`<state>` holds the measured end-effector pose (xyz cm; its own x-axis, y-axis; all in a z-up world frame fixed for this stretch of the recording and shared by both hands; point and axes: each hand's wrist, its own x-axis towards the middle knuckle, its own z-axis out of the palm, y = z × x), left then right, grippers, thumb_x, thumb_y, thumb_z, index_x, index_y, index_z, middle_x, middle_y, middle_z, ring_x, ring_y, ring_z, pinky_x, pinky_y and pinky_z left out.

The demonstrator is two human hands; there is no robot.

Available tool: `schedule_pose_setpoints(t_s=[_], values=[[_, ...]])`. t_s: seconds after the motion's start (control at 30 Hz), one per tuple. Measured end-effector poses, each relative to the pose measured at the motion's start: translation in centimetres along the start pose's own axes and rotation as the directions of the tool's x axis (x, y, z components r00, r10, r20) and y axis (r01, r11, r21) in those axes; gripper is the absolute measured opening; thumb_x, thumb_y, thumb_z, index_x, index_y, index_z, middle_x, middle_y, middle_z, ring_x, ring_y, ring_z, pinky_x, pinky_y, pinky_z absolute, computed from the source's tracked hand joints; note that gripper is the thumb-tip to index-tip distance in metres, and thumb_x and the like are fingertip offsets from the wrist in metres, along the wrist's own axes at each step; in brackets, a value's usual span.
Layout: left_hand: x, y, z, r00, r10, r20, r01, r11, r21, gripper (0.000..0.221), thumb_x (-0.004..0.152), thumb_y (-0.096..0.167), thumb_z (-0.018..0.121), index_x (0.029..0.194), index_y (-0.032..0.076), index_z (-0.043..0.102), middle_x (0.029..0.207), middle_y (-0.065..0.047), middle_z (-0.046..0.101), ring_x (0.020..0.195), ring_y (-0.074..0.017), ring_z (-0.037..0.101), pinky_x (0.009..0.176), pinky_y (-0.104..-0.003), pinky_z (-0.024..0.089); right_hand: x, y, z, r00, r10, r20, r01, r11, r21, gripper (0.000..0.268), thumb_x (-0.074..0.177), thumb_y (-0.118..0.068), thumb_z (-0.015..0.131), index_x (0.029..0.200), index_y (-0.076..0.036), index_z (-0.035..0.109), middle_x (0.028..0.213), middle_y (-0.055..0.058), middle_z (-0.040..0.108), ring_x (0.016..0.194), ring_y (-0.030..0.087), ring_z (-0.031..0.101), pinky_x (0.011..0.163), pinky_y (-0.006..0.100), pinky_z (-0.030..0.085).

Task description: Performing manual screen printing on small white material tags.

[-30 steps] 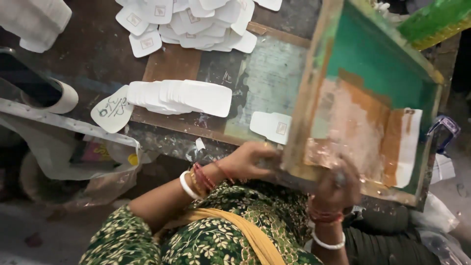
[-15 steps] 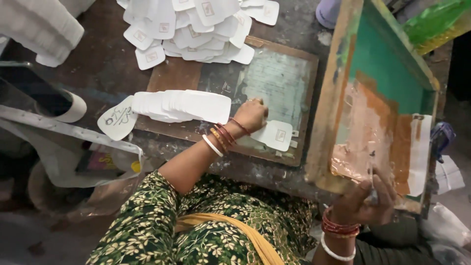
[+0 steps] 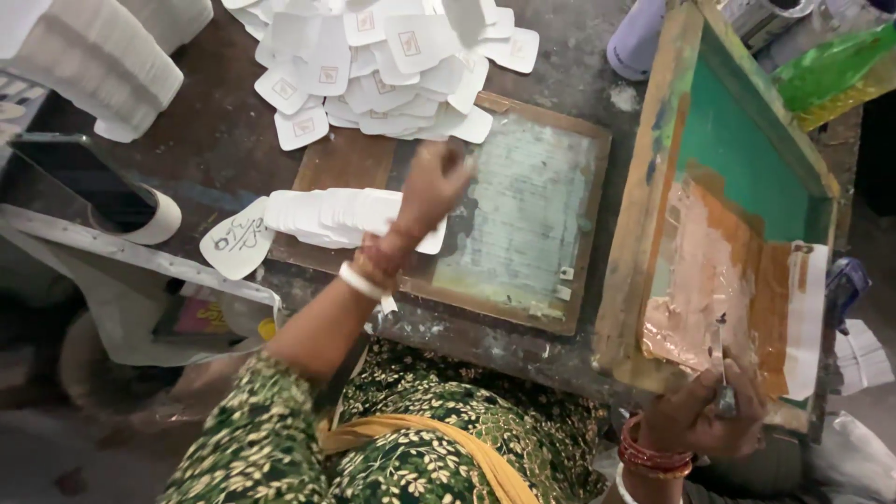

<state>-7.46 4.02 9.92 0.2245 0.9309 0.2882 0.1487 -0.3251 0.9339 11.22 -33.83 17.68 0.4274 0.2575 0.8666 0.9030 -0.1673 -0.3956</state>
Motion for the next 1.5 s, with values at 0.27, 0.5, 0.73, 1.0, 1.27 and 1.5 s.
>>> schedule_pose_setpoints(t_s=[0.27, 0.5, 0.73, 1.0, 1.27, 1.5], values=[[-8.3, -3.6, -7.1, 0.842, 0.200, 0.502, -0.390, 0.868, 0.307, 0.032, 0.079, 0.022, 0.080, 0.105, 0.004, 0.075, 0.126, -0.016, 0.071, 0.124, -0.0340, 0.060, 0.106, -0.045, 0.047, 0.5, -0.7, -0.2, 1.000, 0.018, 0.003, -0.018, 1.000, -0.025, 0.019, 0.114, -0.014, 0.064, 0.116, 0.005, 0.063, 0.110, 0.022, 0.070, 0.098, 0.034, 0.071, 0.089, 0.041, 0.058], [-12.1, 0.8, -2.7, 0.804, 0.082, 0.589, -0.324, 0.891, 0.318, 0.024, 0.092, 0.013, 0.066, 0.111, -0.001, 0.071, 0.130, -0.017, 0.069, 0.120, -0.0322, 0.065, 0.104, -0.040, 0.053, 0.4, 0.3, -0.9, 1.000, 0.021, -0.016, -0.020, 0.998, 0.058, 0.024, 0.120, -0.017, 0.059, 0.119, 0.008, 0.058, 0.117, 0.023, 0.068, 0.106, 0.031, 0.068, 0.094, 0.038, 0.058], [-14.2, -1.5, 8.7, 0.668, 0.339, 0.662, -0.596, 0.777, 0.203, 0.033, 0.089, 0.009, 0.062, 0.120, 0.006, 0.071, 0.138, -0.013, 0.064, 0.137, -0.0305, 0.054, 0.113, -0.042, 0.044, 0.7, 0.8, -1.4, 0.990, 0.087, -0.107, -0.090, 0.996, -0.021, 0.029, 0.115, -0.020, 0.068, 0.117, 0.008, 0.064, 0.107, 0.022, 0.068, 0.092, 0.030, 0.068, 0.082, 0.038, 0.057], [-15.9, 0.7, 9.5, 0.554, 0.385, 0.738, -0.698, 0.698, 0.160, 0.038, 0.084, 0.012, 0.061, 0.121, 0.007, 0.071, 0.137, -0.011, 0.063, 0.133, -0.0283, 0.053, 0.110, -0.042, 0.043, 2.2, 1.1, -2.3, 0.993, 0.017, -0.120, -0.023, 0.999, -0.045, 0.035, 0.119, -0.027, 0.062, 0.120, 0.007, 0.060, 0.109, 0.021, 0.059, 0.092, 0.028, 0.060, 0.082, 0.040, 0.052], [-15.3, 0.8, 9.4, 0.519, 0.363, 0.774, -0.650, 0.755, 0.081, 0.023, 0.086, 0.016, 0.063, 0.105, 0.011, 0.075, 0.128, -0.007, 0.068, 0.126, -0.0255, 0.059, 0.105, -0.040, 0.046, 2.1, 2.3, -2.9, 0.984, 0.089, -0.156, -0.098, 0.994, -0.054, 0.038, 0.121, -0.032, 0.065, 0.117, 0.005, 0.060, 0.102, 0.017, 0.064, 0.081, 0.021, 0.062, 0.070, 0.033, 0.051], [-18.9, 3.5, 5.6, 0.491, 0.411, 0.768, -0.536, 0.837, -0.105, 0.017, 0.089, 0.019, 0.066, 0.099, 0.010, 0.077, 0.116, -0.009, 0.074, 0.112, -0.0251, 0.065, 0.097, -0.039, 0.051, -0.2, 2.8, -0.9, 0.977, 0.134, -0.165, -0.092, 0.967, 0.239, 0.031, 0.107, -0.025, 0.071, 0.105, 0.005, 0.063, 0.082, 0.011, 0.063, 0.068, 0.017, 0.057, 0.054, 0.027, 0.044]])
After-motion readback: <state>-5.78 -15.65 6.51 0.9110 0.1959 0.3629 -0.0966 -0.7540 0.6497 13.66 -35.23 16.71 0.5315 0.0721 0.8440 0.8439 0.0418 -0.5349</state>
